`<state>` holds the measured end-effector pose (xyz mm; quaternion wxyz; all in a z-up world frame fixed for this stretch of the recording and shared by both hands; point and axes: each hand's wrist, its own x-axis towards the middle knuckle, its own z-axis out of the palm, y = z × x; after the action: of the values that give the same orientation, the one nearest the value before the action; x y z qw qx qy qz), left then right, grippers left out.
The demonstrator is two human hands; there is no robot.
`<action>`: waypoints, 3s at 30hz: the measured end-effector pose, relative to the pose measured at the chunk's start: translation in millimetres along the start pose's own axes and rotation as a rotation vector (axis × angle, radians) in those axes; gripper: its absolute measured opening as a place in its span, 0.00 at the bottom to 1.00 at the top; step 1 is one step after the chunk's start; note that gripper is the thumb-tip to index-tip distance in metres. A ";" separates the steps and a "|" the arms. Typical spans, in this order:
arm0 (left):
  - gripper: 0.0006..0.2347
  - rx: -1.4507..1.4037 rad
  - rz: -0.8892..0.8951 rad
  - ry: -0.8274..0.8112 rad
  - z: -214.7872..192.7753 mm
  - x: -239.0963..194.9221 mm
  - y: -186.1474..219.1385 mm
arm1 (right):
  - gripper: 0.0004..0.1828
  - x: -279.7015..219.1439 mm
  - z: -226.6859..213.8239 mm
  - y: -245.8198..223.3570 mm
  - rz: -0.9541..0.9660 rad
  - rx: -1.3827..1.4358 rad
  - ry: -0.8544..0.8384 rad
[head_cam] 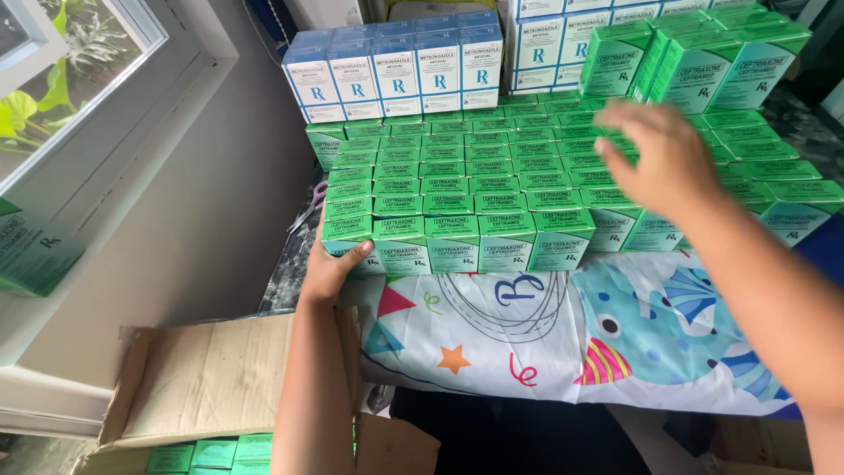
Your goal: The person arranges small green boxes inside a larger cardboard box, placing them in neat rows. They then pick up boxes from a stack on a table and place them into the cardboard box, continuing to organize the items.
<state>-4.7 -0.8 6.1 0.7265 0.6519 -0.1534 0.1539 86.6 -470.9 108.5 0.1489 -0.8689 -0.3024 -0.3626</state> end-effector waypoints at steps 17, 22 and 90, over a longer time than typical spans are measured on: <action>0.42 -0.084 -0.058 0.076 -5.3 -1.2 -9.3 | 0.25 87.3 84.2 141.0 -0.016 -0.494 -0.108; 0.40 -0.048 -0.045 0.070 -2.1 1.6 -3.1 | 0.42 96.1 14.1 158.2 0.005 -0.302 -0.279; 0.35 -0.018 -0.013 0.065 2.5 0.1 -1.2 | 0.53 -50.5 -66.9 -52.9 -0.015 -0.003 -0.617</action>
<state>-4.2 -3.4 5.3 0.7379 0.6411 -0.1267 0.1689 -11.0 -483.0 120.7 0.0461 -0.9359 -0.3392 -0.0831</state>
